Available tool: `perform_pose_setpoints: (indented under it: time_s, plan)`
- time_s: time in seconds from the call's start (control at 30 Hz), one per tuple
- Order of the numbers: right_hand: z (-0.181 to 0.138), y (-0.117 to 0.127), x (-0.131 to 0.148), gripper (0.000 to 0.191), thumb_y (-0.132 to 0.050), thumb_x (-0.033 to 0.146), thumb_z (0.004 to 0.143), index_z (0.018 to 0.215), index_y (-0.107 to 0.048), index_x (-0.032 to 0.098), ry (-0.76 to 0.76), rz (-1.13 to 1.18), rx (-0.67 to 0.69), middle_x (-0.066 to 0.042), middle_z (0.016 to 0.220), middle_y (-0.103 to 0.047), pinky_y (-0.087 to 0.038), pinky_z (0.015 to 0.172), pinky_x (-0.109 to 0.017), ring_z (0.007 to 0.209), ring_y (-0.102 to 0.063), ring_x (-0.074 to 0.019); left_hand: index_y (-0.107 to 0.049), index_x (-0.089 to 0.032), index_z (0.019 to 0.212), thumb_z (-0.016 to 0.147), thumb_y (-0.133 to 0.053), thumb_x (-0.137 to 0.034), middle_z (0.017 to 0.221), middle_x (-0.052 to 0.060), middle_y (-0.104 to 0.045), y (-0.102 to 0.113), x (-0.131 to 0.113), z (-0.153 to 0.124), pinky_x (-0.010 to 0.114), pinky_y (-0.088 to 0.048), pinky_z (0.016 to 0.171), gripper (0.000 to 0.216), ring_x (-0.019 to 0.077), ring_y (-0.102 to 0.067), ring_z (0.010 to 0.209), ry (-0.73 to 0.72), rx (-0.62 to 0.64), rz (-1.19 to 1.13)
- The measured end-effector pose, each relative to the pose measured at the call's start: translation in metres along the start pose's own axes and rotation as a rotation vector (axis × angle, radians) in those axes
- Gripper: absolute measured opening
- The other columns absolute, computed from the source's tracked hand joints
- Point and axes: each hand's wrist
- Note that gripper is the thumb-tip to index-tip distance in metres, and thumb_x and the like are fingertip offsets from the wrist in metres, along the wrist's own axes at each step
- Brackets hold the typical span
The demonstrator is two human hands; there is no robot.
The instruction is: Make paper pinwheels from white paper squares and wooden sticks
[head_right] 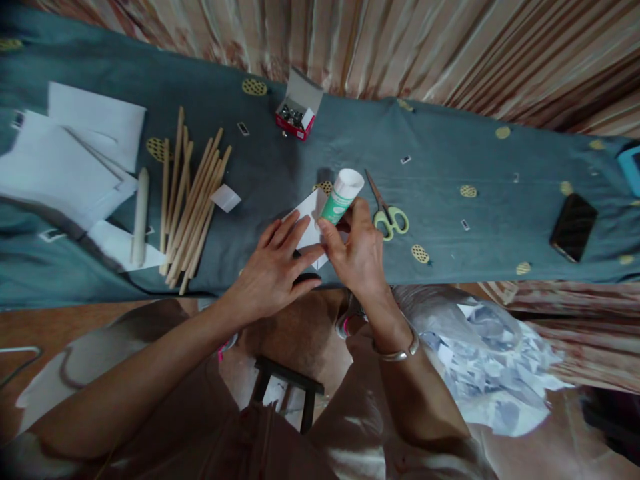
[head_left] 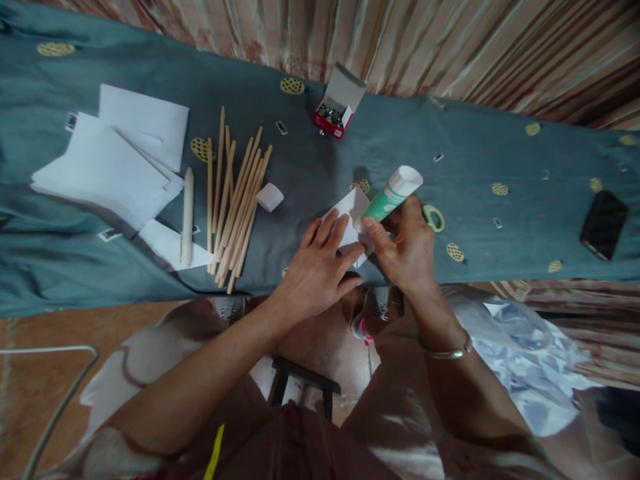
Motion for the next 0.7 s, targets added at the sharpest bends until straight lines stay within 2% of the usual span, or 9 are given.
perform_pose_setpoints:
  time_s: [0.3, 0.57, 0.7]
  plan:
    - [0.001, -0.002, 0.004, 0.023, -0.066, 0.037, 0.087, 0.093, -0.047, 0.026, 0.039, -0.037, -0.009, -0.002, 0.083, -0.071, -0.052, 0.067, -0.032, 0.074, -0.069, -0.0206, -0.06, -0.018, 0.13, 0.089, -0.065, -0.041, 0.154, 0.02, -0.04, 0.0, 0.001, -0.001, 0.062, -0.027, 0.116, 0.047, 0.0415, -0.028, 0.147, -0.008, -0.001, 0.005]
    - [0.002, -0.006, -0.007, 0.034, -0.058, 0.054, 0.09, 0.102, -0.05, 0.023, 0.161, -0.095, -0.022, -0.005, 0.088, -0.072, -0.056, 0.069, -0.039, 0.079, -0.071, -0.0251, -0.061, -0.017, 0.129, 0.09, -0.064, -0.04, 0.153, 0.022, -0.042, 0.002, -0.001, 0.0, 0.062, -0.03, 0.115, 0.045, 0.0414, -0.03, 0.147, -0.013, -0.003, 0.034]
    - [0.002, -0.005, -0.007, 0.034, -0.058, 0.054, 0.091, 0.103, -0.05, 0.023, 0.196, -0.133, -0.018, -0.005, 0.086, -0.071, -0.057, 0.065, -0.037, 0.075, -0.072, -0.0249, -0.061, -0.017, 0.13, 0.089, -0.065, -0.041, 0.152, 0.022, -0.042, 0.002, 0.0, -0.001, 0.062, -0.03, 0.115, 0.047, 0.0416, -0.031, 0.146, -0.015, -0.01, 0.048]
Point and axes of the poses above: each hand's wrist, its own z-axis towards the middle knuckle, its own y-axis out of the back of the hand, x = y × z
